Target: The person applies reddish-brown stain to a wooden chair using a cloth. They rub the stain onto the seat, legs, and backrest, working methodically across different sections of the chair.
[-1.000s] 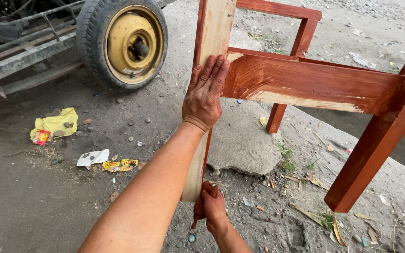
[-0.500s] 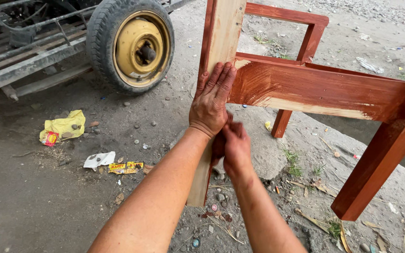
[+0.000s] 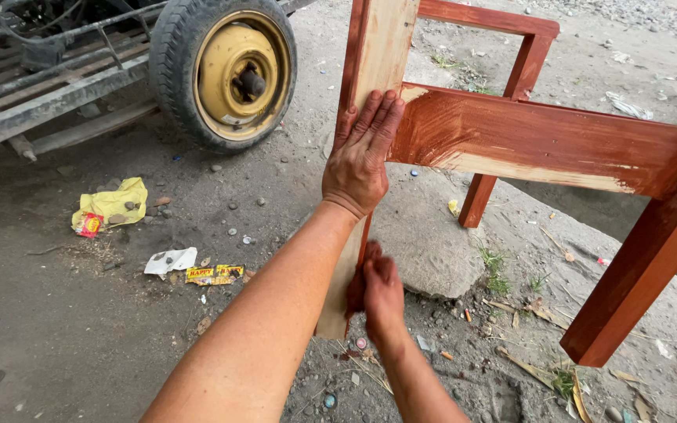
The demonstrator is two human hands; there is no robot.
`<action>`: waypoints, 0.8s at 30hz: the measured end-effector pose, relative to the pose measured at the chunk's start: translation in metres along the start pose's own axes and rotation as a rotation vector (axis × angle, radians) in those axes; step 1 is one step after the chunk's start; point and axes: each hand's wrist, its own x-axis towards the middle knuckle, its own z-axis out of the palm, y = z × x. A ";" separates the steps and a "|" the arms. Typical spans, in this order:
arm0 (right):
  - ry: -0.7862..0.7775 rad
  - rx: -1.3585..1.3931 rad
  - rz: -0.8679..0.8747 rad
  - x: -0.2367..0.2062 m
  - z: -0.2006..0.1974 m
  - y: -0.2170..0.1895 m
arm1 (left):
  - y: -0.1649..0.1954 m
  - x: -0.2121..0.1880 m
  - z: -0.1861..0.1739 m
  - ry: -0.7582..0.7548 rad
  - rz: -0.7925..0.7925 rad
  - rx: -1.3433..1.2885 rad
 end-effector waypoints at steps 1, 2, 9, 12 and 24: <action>-0.007 0.009 0.092 -0.009 -0.003 0.012 | 0.000 0.000 0.000 -0.005 0.001 0.004; -0.013 0.019 0.184 -0.021 -0.007 0.023 | -0.001 0.000 0.001 -0.010 0.002 0.007; -0.091 0.123 0.411 -0.050 -0.015 0.058 | -0.001 0.000 0.000 -0.006 0.006 -0.006; -0.023 0.080 0.503 -0.046 -0.015 0.062 | 0.000 -0.001 -0.001 -0.003 0.007 -0.008; -0.058 0.264 0.040 0.034 0.005 -0.041 | 0.001 0.000 -0.001 -0.004 0.005 -0.009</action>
